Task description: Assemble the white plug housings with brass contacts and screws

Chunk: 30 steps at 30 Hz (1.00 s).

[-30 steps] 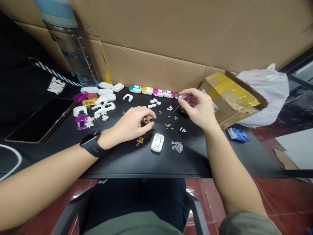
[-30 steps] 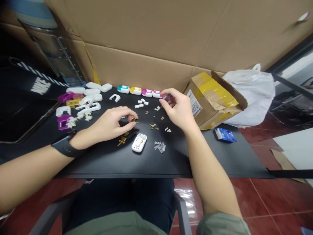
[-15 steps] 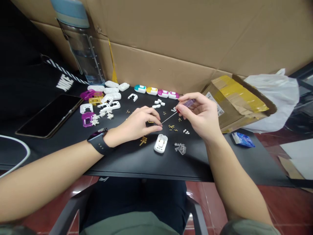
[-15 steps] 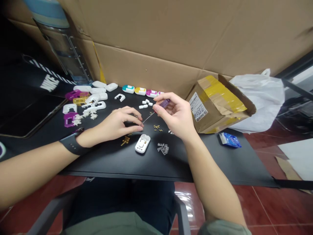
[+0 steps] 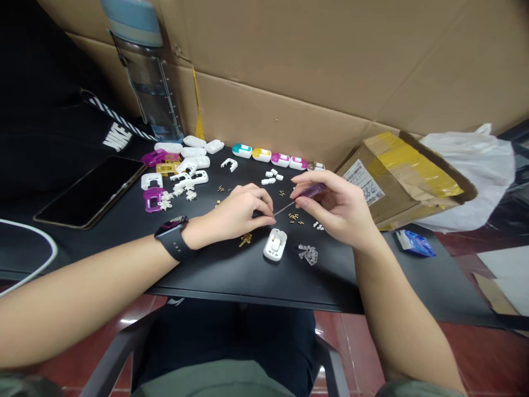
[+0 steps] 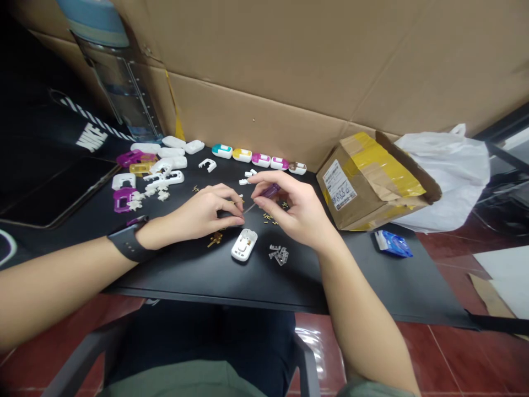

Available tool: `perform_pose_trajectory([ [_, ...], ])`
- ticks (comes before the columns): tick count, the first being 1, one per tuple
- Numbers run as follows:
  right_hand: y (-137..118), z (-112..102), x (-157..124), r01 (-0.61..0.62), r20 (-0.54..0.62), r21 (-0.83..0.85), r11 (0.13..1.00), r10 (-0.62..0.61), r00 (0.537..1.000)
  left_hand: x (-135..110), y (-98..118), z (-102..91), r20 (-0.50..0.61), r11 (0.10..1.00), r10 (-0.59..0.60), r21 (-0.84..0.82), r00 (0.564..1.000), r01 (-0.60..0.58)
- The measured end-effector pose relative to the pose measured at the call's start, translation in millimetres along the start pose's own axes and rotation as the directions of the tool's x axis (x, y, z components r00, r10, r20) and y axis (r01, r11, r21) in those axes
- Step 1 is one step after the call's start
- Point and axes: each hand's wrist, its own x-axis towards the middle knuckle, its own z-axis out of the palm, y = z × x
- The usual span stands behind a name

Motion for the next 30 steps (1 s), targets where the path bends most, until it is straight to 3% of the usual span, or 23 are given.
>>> perform_pose_trajectory([
  [30, -0.8, 2.0, 1.3, 0.041, 0.023, -0.029, 0.999, -0.041, 0.999, -2.3, 3.3, -4.5, 0.017, 0.999, 0.020, 0.037, 1.000, -0.020],
])
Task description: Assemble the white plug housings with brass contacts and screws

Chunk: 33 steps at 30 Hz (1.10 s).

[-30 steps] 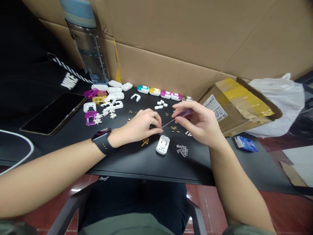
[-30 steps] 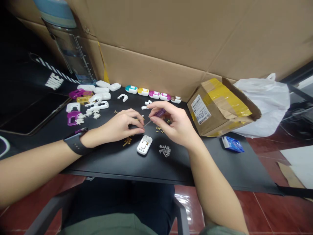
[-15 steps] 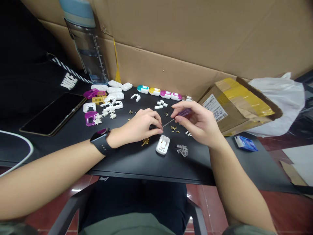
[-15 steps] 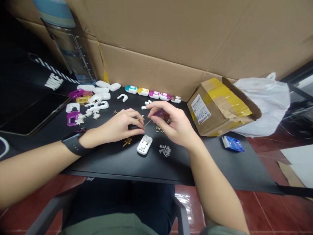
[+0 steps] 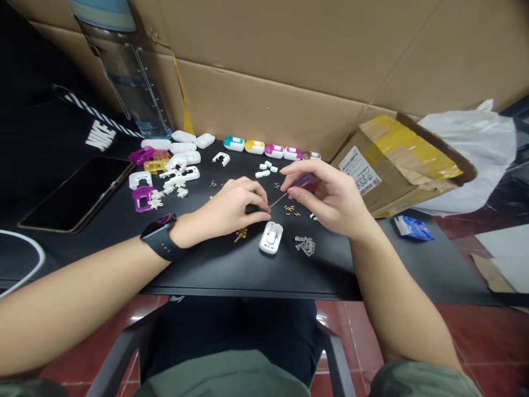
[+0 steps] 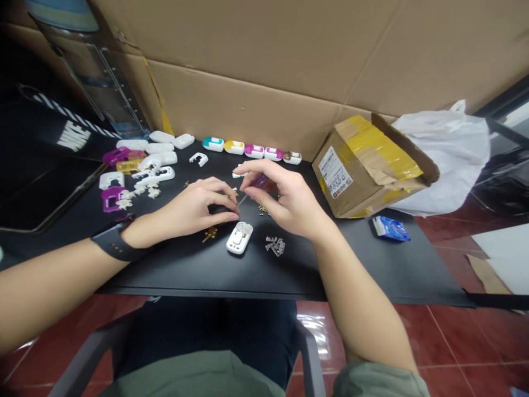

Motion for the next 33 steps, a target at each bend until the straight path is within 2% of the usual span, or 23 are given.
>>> perform_pose_trajectory([
  [7, 0.1, -0.5, 0.1, -0.002, 0.003, 0.021, 1.000, 0.001, 1.000, -1.8, 3.8, -4.1, 0.011, 0.999, -0.040, 0.018, 0.999, 0.040],
  [11, 0.6, -6.1, -0.3, -0.029, -0.006, 0.002, 1.000, 0.029, 1.000, -2.5, 10.0, -10.0, -0.018, 0.996, -0.067, 0.063, 0.998, 0.068],
  [13, -0.4, -10.0, -0.5, -0.057, 0.010, -0.013, 0.998, 0.057, 0.998, -2.2, 12.6, -12.8, -0.003, 0.997, -0.035, 0.064, 0.999, 0.035],
  [17, -4.2, -16.0, -0.5, -0.067, 0.047, -0.036, 0.997, 0.069, 0.997, -1.9, 14.1, -14.2, 0.131, 0.994, 0.109, -0.035, 0.985, -0.106],
  [19, -5.6, -17.2, -0.3, -0.058, 0.057, -0.036, 0.998, 0.060, 0.997, -2.6, 13.0, -12.6, 0.155, 0.988, 0.147, -0.061, 0.977, -0.139],
  [27, -5.3, -16.4, -0.2, -0.020, 0.121, -0.002, 1.000, 0.020, 0.992, -5.4, 7.4, -7.6, 0.225, 0.991, 0.133, -0.021, 0.965, -0.132],
  [33, -5.3, -14.9, -0.4, -0.017, 0.156, 0.021, 1.000, 0.013, 0.988, -4.2, 1.5, -6.9, 0.230, 0.987, 0.156, -0.017, 0.960, -0.157],
])
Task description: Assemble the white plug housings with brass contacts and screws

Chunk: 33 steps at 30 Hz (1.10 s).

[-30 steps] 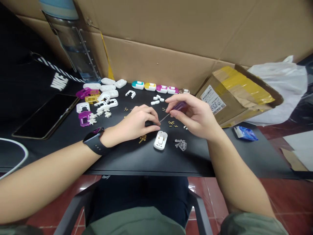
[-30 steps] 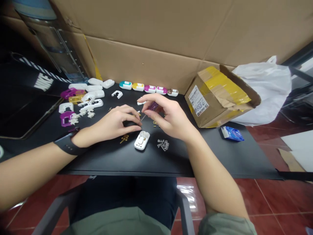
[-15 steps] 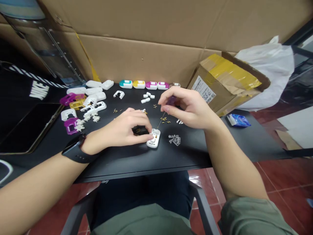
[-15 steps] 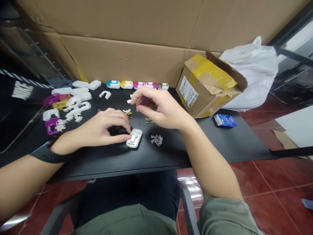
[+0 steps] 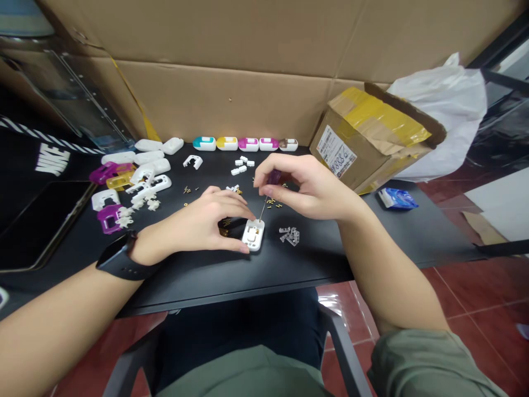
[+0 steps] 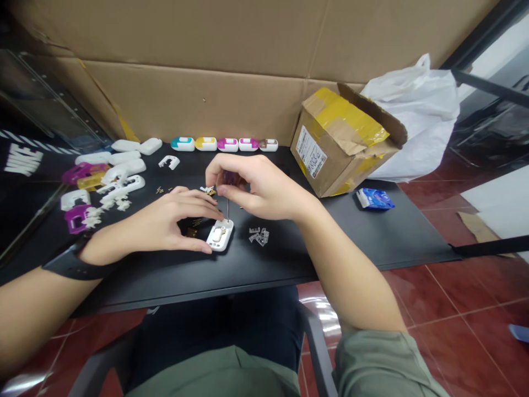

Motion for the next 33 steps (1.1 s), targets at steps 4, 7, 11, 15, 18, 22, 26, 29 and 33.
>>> perform_pose_trajectory([
  [4, 2.3, 0.3, 0.0, 0.019, 0.030, 0.015, 1.000, -0.019, 0.999, 0.8, -1.6, 0.2, 0.022, 1.000, 0.017, 0.004, 1.000, -0.017],
  [7, 4.2, 1.2, 0.4, 0.054, 0.031, 0.015, 0.998, -0.054, 0.998, 1.5, -1.0, 0.0, 0.032, 0.999, 0.035, 0.006, 0.999, -0.035],
  [11, 4.2, 2.7, 0.8, 0.099, 0.017, 0.016, 0.995, -0.099, 0.995, 2.0, 0.0, -1.0, 0.042, 0.999, 0.047, 0.005, 0.998, -0.047],
  [15, 1.6, 2.5, 0.7, 0.097, 0.037, -0.012, 0.995, -0.097, 0.995, 1.6, -0.1, -1.5, 0.046, 0.999, 0.039, 0.000, 0.998, -0.039],
  [18, 0.3, 2.0, 0.6, 0.093, 0.048, -0.016, 0.996, -0.092, 0.995, 1.6, 0.0, -1.1, 0.053, 1.000, 0.029, -0.002, 0.998, -0.029],
  [22, -0.1, 1.5, 0.6, 0.088, 0.048, -0.019, 0.996, -0.087, 0.995, 2.3, 1.4, -1.1, 0.054, 1.000, 0.026, -0.002, 0.998, -0.026],
  [26, 0.3, 0.7, 0.6, 0.078, 0.034, -0.026, 0.997, -0.077, 0.996, 2.4, 2.4, -1.7, 0.062, 1.000, 0.016, -0.006, 0.998, -0.016],
  [29, 0.8, 0.5, 0.7, 0.079, 0.033, -0.031, 0.996, -0.078, 0.996, 2.4, 2.5, -1.7, 0.064, 1.000, 0.015, -0.009, 0.998, -0.015],
  [33, 1.3, 1.0, 0.5, 0.074, 0.039, -0.027, 0.997, -0.073, 0.997, 3.0, 2.2, -1.1, 0.066, 1.000, 0.015, -0.006, 0.998, -0.015],
])
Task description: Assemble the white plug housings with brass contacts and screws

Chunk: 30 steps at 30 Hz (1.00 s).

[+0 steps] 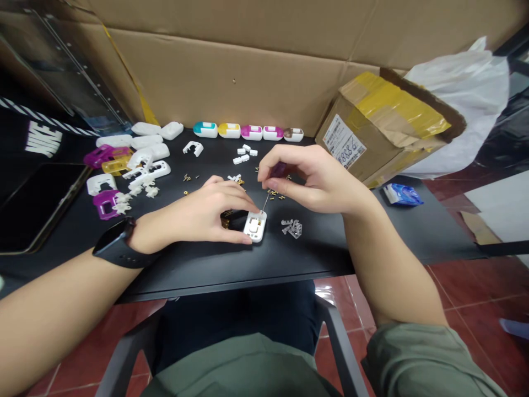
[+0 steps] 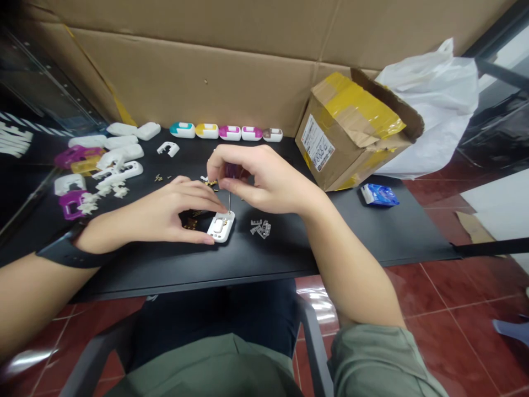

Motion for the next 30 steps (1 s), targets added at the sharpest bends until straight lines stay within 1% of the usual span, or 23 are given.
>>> perform_pose_trajectory([
  [6, 2.3, 2.9, -0.2, 0.026, -0.013, -0.023, 0.999, -0.026, 1.000, 0.6, -1.0, 0.6, 0.006, 1.000, -0.009, -0.002, 1.000, 0.009],
  [11, -0.9, 5.6, -0.6, 0.027, -0.031, -0.160, 0.987, -0.032, 0.999, 0.6, 1.3, 1.0, 0.012, 1.000, -0.026, -0.003, 1.000, 0.026],
  [16, -6.5, 2.7, -3.0, 0.060, -0.003, -0.243, 0.968, -0.062, 0.998, 1.6, 3.2, 1.2, 0.011, 0.999, -0.041, -0.020, 0.999, 0.041],
  [20, -3.8, 5.7, -4.3, 0.049, -0.068, -0.300, 0.953, -0.072, 0.995, 2.0, 3.3, 1.3, 0.007, 0.999, -0.051, -0.017, 0.999, 0.051],
  [23, -3.3, 8.3, -3.8, 0.084, -0.103, -0.303, 0.949, -0.120, 0.987, 1.6, 2.6, 1.3, -0.012, 0.999, -0.047, -0.017, 0.999, 0.047],
  [26, -7.0, 6.5, -3.8, 0.143, -0.071, -0.274, 0.951, -0.168, 0.983, 1.4, 1.4, 1.6, -0.019, 0.999, -0.041, -0.025, 0.999, 0.041],
  [28, -8.9, 4.6, -4.1, 0.156, -0.040, -0.245, 0.957, -0.171, 0.985, 1.6, 0.7, 2.0, -0.013, 0.999, -0.039, -0.027, 0.999, 0.039],
  [30, -8.5, 4.6, -4.2, 0.143, -0.060, -0.233, 0.962, -0.161, 0.985, 1.7, 0.3, 2.6, -0.007, 0.999, -0.040, -0.021, 0.999, 0.039],
])
